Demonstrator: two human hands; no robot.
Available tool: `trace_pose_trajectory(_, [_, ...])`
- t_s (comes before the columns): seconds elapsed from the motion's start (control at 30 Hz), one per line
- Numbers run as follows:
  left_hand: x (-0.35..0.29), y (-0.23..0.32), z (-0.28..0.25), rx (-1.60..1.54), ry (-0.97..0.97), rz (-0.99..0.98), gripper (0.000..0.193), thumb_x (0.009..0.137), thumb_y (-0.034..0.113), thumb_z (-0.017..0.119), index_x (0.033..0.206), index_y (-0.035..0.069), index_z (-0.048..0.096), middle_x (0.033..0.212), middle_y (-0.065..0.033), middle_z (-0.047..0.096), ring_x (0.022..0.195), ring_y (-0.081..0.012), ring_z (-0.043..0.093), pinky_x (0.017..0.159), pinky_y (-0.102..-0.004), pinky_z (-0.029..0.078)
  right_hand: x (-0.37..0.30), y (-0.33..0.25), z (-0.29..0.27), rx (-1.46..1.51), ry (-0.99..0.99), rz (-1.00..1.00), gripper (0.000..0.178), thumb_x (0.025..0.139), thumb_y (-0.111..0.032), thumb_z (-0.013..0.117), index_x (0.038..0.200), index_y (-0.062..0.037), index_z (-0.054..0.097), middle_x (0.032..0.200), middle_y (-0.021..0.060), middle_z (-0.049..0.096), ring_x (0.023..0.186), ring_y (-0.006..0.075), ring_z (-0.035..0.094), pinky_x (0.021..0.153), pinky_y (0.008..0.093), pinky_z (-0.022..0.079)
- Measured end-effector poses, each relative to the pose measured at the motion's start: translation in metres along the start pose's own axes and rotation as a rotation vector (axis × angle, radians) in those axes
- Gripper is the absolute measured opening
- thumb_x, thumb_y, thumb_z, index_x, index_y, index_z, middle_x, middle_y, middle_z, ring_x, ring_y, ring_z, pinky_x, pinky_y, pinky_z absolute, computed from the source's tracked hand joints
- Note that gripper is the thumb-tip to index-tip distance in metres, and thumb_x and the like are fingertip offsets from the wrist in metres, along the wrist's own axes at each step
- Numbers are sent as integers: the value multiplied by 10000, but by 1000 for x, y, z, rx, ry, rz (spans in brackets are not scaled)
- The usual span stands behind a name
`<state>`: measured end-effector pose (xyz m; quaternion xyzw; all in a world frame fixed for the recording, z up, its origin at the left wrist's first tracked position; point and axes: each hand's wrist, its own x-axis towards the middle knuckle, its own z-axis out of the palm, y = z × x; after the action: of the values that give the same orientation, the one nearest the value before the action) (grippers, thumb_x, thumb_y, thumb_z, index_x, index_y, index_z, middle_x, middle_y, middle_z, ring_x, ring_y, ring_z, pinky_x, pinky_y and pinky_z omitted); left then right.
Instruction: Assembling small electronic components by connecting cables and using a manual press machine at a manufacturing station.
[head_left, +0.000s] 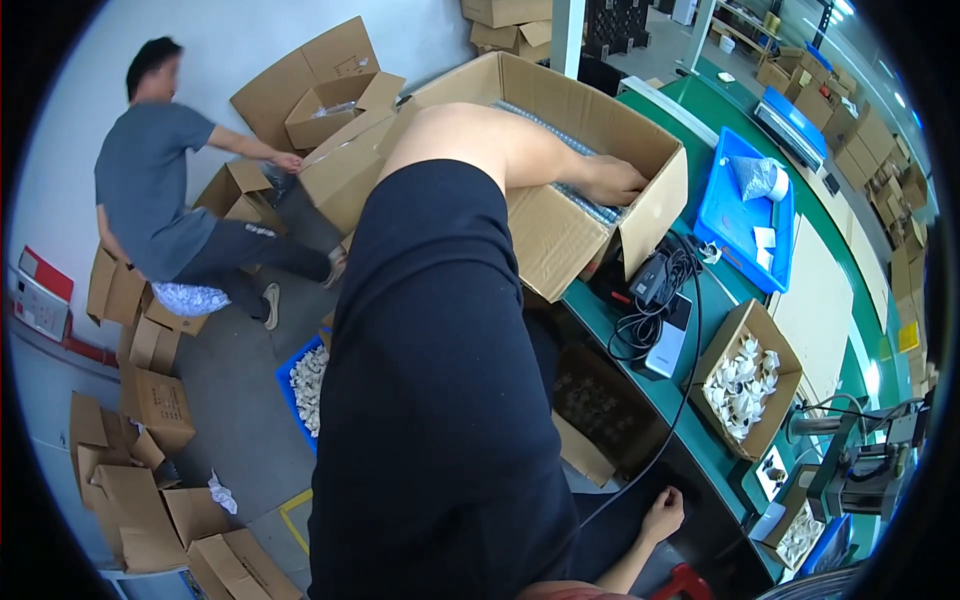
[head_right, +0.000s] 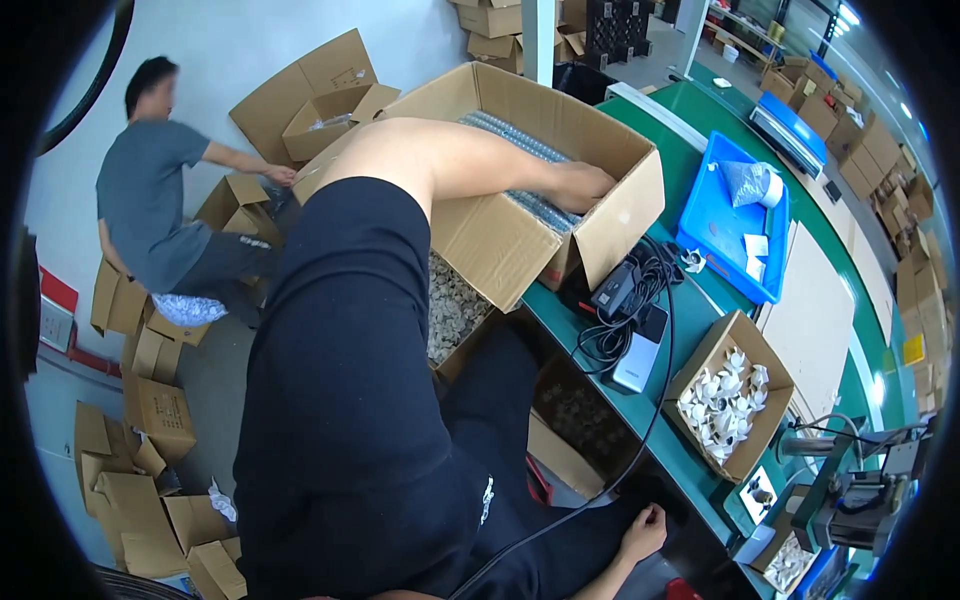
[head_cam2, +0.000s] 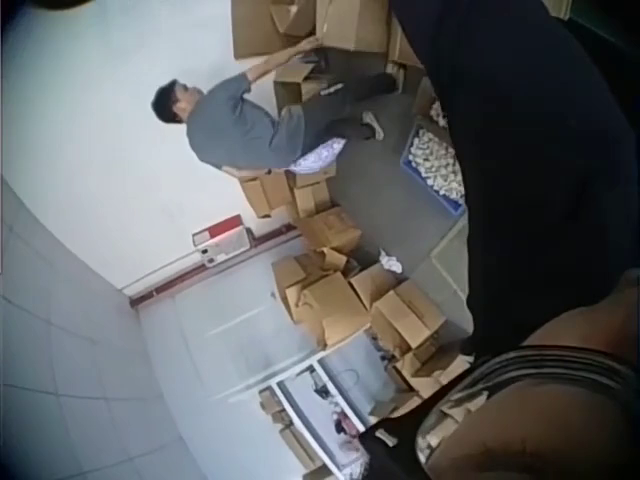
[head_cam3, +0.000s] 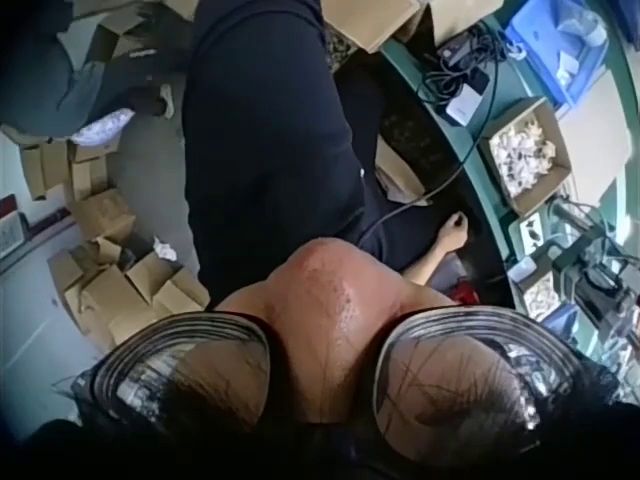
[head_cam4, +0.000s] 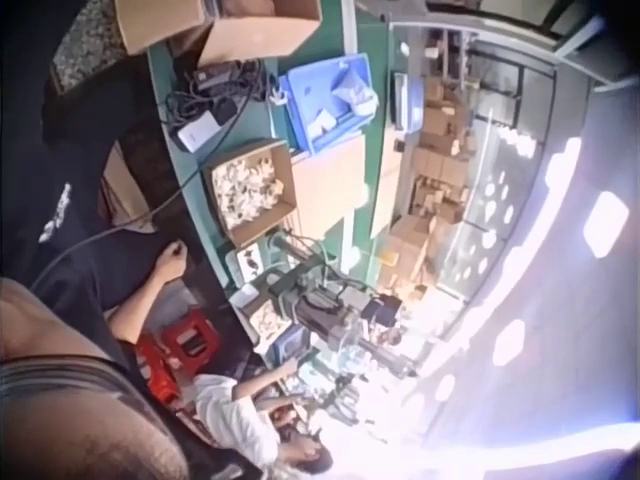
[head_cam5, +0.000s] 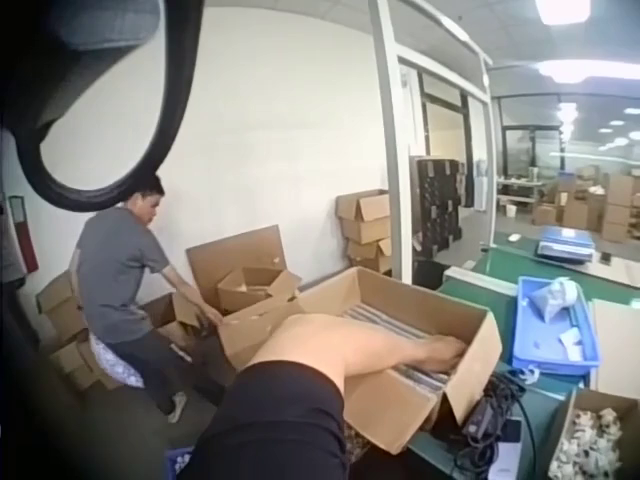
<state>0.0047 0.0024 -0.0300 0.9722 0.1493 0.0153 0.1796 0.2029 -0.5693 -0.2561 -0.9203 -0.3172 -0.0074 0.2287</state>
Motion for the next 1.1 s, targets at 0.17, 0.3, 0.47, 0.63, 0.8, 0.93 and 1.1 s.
trace_pose_trajectory(0.17, [4,-14,7,-42,23,-1,411,976,351,424,1231,87,609,1226,-216,611,1158,-392,551,983,-448,416,2,-10,-7,22,-10,15,184,881,-200,604,927,-53,704,798,151,689,701,328,654,647,416,497])
trace_pose_trajectory(0.3, [15,-18,10,13,-10,-42,437,981,384,419,1261,98,593,1260,-211,594,1188,-386,534,1002,-445,400,4,-7,-6,1,-67,44,208,902,-232,601,934,-55,704,801,163,688,708,332,655,659,421,499])
trace_pose_trajectory(0.47, [1,-4,5,-55,3,-20,454,959,357,419,1290,90,578,1288,-210,576,1212,-388,512,1029,-444,379,-1,-2,-5,-20,-22,9,186,881,-209,604,927,-62,707,830,151,697,736,333,665,664,415,507])
trace_pose_trajectory(0.63, [6,-13,12,-53,13,46,462,959,335,404,1284,50,567,1291,-222,569,1206,-382,516,1024,-447,382,8,-7,-9,-22,-40,13,199,884,-225,606,932,-63,710,833,152,698,749,333,666,676,418,507])
trace_pose_trajectory(0.8, [4,-18,6,44,-43,104,475,999,401,376,1248,45,567,1264,-234,579,1172,-405,531,982,-460,410,12,-11,5,-23,-49,-8,224,891,-247,605,942,-56,711,832,157,696,755,335,663,685,418,505])
trace_pose_trajectory(0.93, [12,-26,16,48,-18,116,471,1001,396,367,1215,34,577,1215,-250,597,1132,-419,548,955,-469,426,14,-14,5,-36,-59,-27,218,888,-247,604,940,-67,717,853,152,703,778,340,670,687,422,510])
trace_pose_trajectory(1.1, [11,-24,15,84,14,104,445,984,371,393,1178,25,594,1157,-255,620,1089,-428,566,934,-476,438,14,-11,4,-60,-52,-40,214,893,-250,604,938,-76,719,860,148,706,776,337,672,681,426,511])
